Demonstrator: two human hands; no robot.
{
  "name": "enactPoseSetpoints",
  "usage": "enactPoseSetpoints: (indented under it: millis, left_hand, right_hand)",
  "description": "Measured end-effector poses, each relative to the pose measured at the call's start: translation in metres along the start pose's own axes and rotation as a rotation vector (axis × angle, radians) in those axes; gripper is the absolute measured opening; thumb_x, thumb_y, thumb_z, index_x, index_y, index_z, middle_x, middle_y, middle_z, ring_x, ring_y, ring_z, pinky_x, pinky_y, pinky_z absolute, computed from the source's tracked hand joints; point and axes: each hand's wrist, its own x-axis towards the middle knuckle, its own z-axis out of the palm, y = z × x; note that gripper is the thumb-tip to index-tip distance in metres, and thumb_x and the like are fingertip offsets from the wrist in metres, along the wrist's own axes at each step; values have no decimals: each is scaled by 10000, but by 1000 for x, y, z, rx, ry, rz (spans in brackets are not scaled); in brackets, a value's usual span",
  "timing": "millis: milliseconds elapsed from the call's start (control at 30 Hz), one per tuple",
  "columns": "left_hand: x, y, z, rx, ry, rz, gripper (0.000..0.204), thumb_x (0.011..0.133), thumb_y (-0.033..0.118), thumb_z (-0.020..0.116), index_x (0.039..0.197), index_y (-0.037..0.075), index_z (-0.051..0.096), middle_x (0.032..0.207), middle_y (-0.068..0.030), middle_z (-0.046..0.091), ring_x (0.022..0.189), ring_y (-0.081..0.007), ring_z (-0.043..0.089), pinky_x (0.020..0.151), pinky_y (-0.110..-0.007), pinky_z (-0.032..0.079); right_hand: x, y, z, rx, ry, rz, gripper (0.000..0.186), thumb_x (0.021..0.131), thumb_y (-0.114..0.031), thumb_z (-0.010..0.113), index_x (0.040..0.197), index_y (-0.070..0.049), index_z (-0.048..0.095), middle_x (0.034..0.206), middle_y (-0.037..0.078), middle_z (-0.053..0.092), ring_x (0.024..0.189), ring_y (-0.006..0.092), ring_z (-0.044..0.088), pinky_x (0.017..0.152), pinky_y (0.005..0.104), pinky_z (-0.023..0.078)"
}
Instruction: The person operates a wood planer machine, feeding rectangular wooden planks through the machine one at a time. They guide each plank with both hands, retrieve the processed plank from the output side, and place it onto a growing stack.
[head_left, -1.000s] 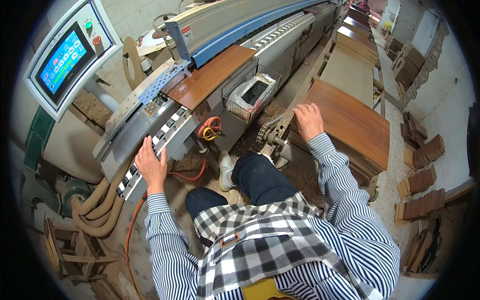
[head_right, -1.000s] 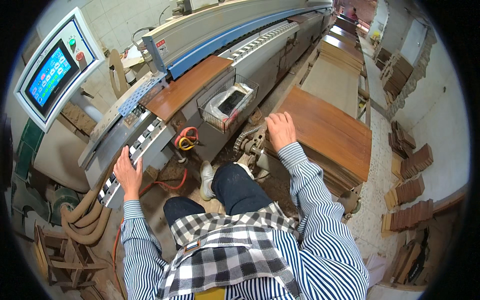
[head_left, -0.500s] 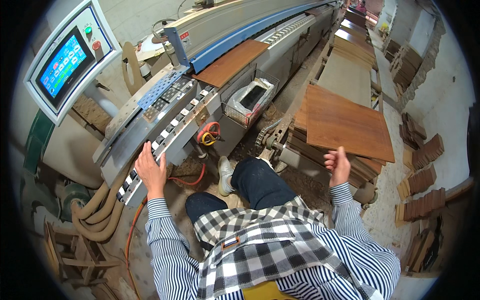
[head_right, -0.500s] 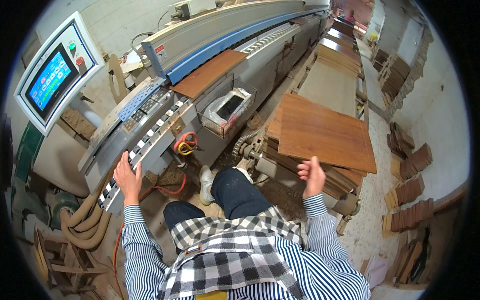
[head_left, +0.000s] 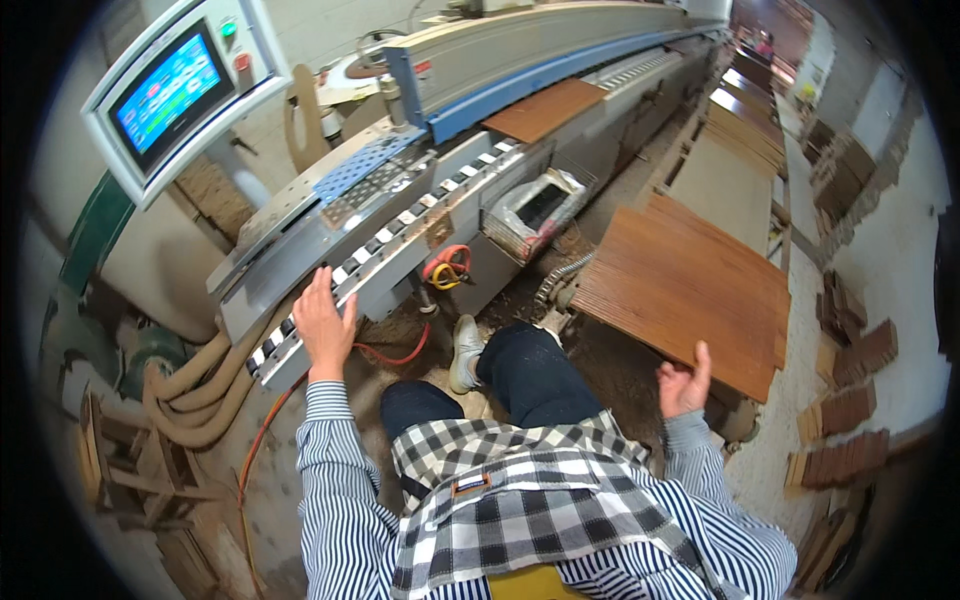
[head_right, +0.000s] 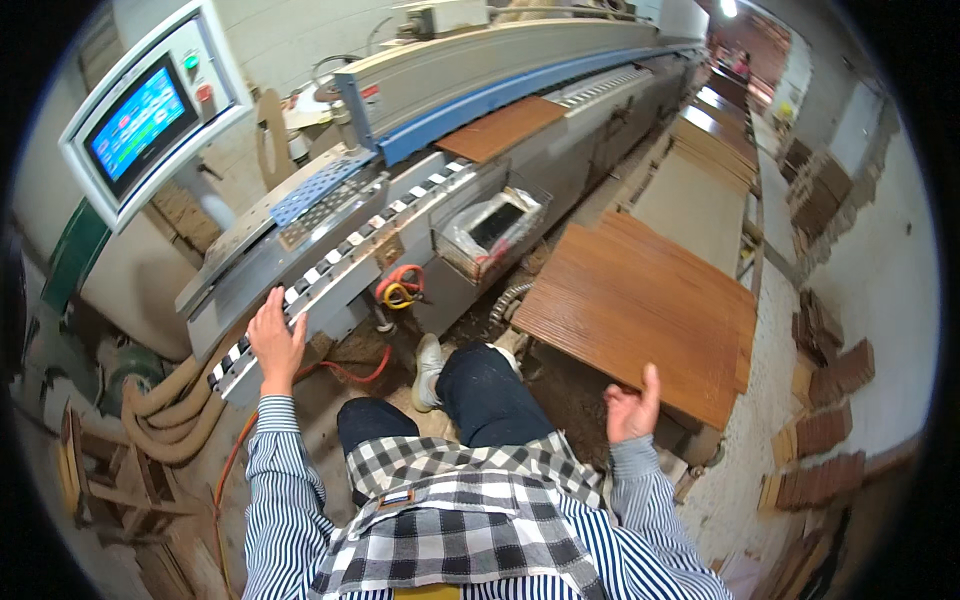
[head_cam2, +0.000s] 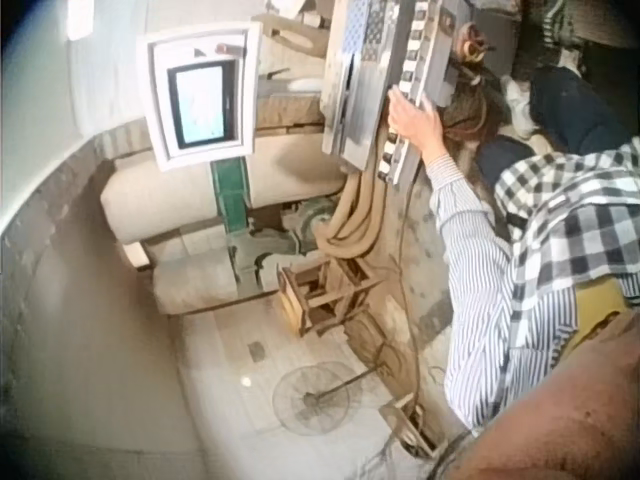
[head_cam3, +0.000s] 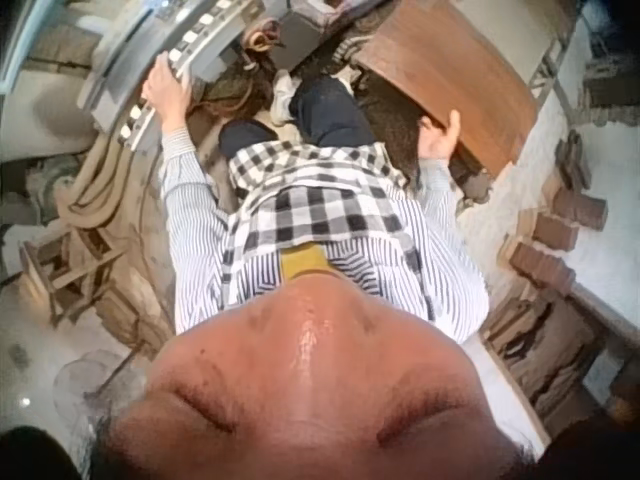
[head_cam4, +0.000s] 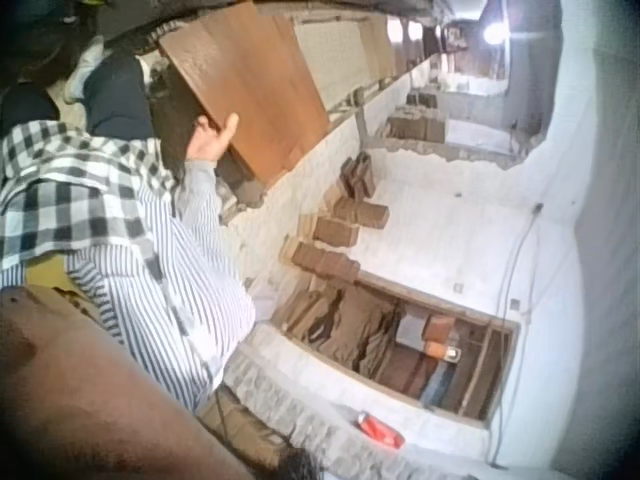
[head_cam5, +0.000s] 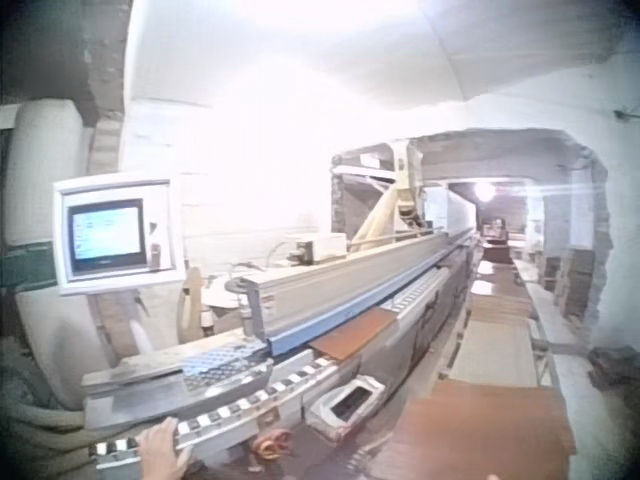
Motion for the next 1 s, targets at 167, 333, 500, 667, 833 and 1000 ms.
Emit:
enactPoseSetpoints:
  millis: [167,333,500,667,833,1000]
  left_hand:
    - [1,4,-1,-16,-3,-13,623,885,392,635,1395,89,445,1385,-120,516,1248,-280,475,1065,-440,316]
    - [-8,2,-17,-186,-71,-39,650,892,406,628,1417,84,418,1419,-156,479,1341,-316,404,1146,-488,221]
    - [-39,27,-66,-396,-180,-34,727,852,445,650,1440,96,401,1492,-122,413,1413,-309,325,1178,-506,162]
    - [-71,52,-109,-536,-214,53,806,791,462,711,1440,97,404,1515,-135,374,1430,-334,291,1175,-510,182]
    - [-99,29,-122,-286,-109,-95,728,781,472,730,1356,86,507,1501,-146,395,1409,-337,328,1167,-525,175]
    - [-112,-6,-119,-136,-62,-247,699,810,467,706,1363,97,491,1491,-118,415,1410,-309,328,1170,-543,128]
  right_hand:
    - [8,-33,-37,-95,19,-92,202,898,-296,680,1028,-148,638,917,-22,680,656,107,591,613,257,496]
    - [8,-19,-34,-145,-134,-45,179,915,-187,654,1060,-84,633,932,11,684,678,106,607,601,267,517]
    - [9,16,28,-99,-332,151,150,908,-110,635,1042,-44,634,974,33,660,775,137,618,604,262,500]
    - [14,83,113,-111,-697,445,159,903,-108,637,1034,-19,630,947,49,649,795,144,602,627,276,492]
    - [10,158,199,-173,-812,660,122,912,-118,645,989,-23,643,902,42,649,738,133,585,631,270,487]
    - [0,212,250,-252,-898,830,150,897,-192,703,970,-73,651,879,36,659,728,146,617,658,320,523]
